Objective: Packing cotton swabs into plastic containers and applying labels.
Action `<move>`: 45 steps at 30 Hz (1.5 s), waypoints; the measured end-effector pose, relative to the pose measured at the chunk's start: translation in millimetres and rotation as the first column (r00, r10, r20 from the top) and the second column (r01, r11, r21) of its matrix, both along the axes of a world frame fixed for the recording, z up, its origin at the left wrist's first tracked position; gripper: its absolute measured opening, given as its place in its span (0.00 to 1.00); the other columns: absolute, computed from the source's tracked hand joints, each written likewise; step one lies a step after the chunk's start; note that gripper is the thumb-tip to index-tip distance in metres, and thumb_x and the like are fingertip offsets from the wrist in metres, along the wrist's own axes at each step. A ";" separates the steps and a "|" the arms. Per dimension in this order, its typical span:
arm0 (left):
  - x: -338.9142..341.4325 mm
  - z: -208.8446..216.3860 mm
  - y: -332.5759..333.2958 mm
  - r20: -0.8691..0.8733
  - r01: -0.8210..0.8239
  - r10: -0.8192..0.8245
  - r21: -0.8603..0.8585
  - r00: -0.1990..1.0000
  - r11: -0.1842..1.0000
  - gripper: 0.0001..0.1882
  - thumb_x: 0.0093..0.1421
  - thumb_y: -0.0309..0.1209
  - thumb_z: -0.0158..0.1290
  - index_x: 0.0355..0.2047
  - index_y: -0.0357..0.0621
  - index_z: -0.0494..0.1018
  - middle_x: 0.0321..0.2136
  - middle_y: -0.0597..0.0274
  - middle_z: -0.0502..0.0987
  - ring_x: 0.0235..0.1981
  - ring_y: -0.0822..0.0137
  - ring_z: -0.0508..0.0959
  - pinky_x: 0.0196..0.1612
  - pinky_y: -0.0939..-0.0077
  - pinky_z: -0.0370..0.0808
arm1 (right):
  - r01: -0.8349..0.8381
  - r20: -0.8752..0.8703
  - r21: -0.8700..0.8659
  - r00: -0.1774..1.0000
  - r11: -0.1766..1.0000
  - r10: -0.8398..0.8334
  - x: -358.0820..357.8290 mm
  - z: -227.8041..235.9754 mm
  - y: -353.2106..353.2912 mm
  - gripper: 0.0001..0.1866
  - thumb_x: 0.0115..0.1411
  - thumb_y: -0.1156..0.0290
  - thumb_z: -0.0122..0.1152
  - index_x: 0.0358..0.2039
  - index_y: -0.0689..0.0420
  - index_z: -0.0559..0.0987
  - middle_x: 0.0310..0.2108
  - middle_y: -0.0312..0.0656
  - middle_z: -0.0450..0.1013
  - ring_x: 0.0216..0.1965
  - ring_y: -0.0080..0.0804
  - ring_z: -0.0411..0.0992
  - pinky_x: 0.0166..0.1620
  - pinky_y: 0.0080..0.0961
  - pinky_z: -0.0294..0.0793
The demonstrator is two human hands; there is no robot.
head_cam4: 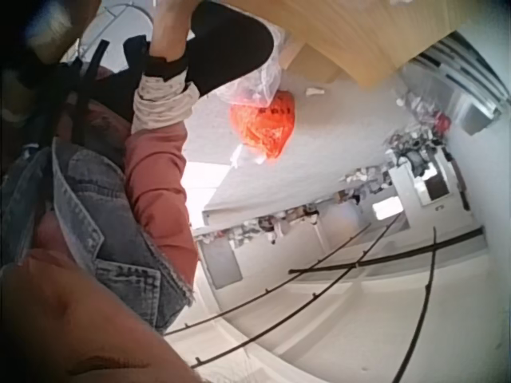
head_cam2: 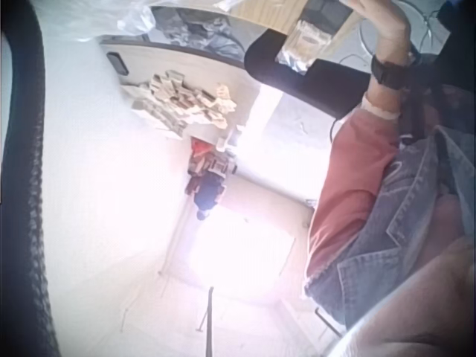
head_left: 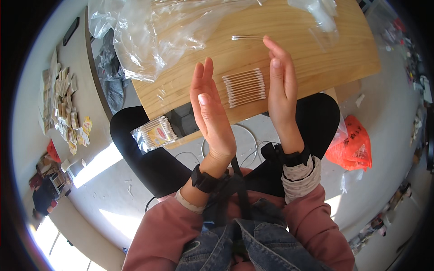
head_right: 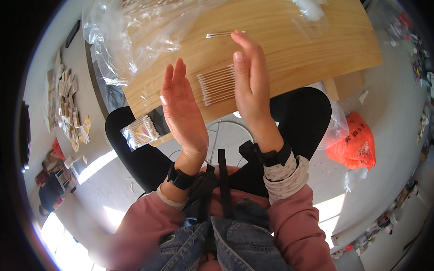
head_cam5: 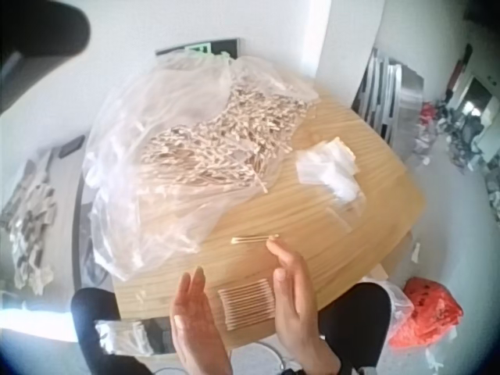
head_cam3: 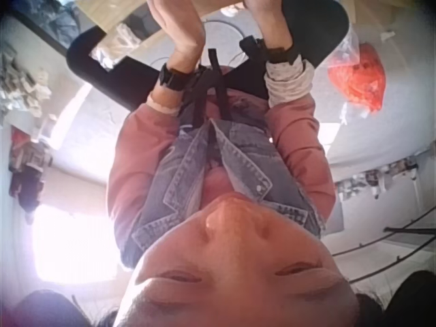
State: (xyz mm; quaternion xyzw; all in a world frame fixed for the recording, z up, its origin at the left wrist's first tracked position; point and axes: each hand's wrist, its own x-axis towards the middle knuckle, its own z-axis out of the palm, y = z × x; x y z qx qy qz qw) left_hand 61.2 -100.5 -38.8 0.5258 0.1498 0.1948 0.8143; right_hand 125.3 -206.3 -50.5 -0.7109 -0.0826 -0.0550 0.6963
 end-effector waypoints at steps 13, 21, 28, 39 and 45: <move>-4.3 -4.6 -7.5 0.026 -0.004 0.005 -0.022 1.000 1.000 0.34 0.75 0.50 0.34 0.72 0.41 0.50 0.73 0.47 0.53 0.75 0.57 0.50 0.75 0.61 0.42 | 0.171 0.321 -0.815 0.928 0.554 0.187 11.8 -20.2 31.3 0.25 0.68 0.71 0.53 0.65 0.60 0.67 0.68 0.50 0.61 0.72 0.50 0.55 0.72 0.50 0.54; -18.8 -8.1 11.0 0.060 -0.026 0.025 0.002 0.998 1.000 0.35 0.75 0.51 0.34 0.72 0.39 0.50 0.73 0.45 0.52 0.75 0.57 0.49 0.75 0.62 0.42 | 0.109 0.298 -0.841 0.911 0.529 0.286 -5.2 -18.5 64.2 0.27 0.66 0.70 0.54 0.65 0.62 0.67 0.67 0.50 0.63 0.71 0.47 0.58 0.71 0.44 0.57; -38.2 4.1 33.1 0.029 -0.063 0.058 0.209 0.998 0.976 0.28 0.75 0.41 0.40 0.66 0.32 0.58 0.66 0.41 0.63 0.70 0.53 0.60 0.73 0.59 0.52 | 0.120 0.294 -0.838 0.921 0.533 0.255 -5.0 -17.1 63.6 0.26 0.66 0.72 0.55 0.64 0.62 0.67 0.65 0.52 0.65 0.70 0.49 0.59 0.71 0.45 0.56; -85.6 -5.5 31.6 -0.372 0.385 -0.288 0.923 0.883 -0.011 0.42 0.59 0.48 0.59 0.67 0.34 0.63 0.70 0.46 0.60 0.74 0.52 0.56 0.71 0.47 0.53 | -0.139 0.231 -0.800 0.827 0.584 0.513 1.9 49.1 33.7 0.11 0.53 0.80 0.63 0.37 0.55 0.76 0.26 0.34 0.73 0.33 0.36 0.72 0.42 0.33 0.69; -85.1 -16.6 25.3 -0.417 0.407 -0.191 0.909 0.889 -0.091 0.45 0.58 0.53 0.57 0.67 0.35 0.63 0.70 0.49 0.60 0.74 0.56 0.55 0.71 0.50 0.53 | -0.135 0.186 -0.905 0.728 0.404 0.660 6.6 50.6 43.8 0.12 0.48 0.81 0.62 0.33 0.57 0.73 0.24 0.37 0.72 0.32 0.36 0.72 0.41 0.32 0.69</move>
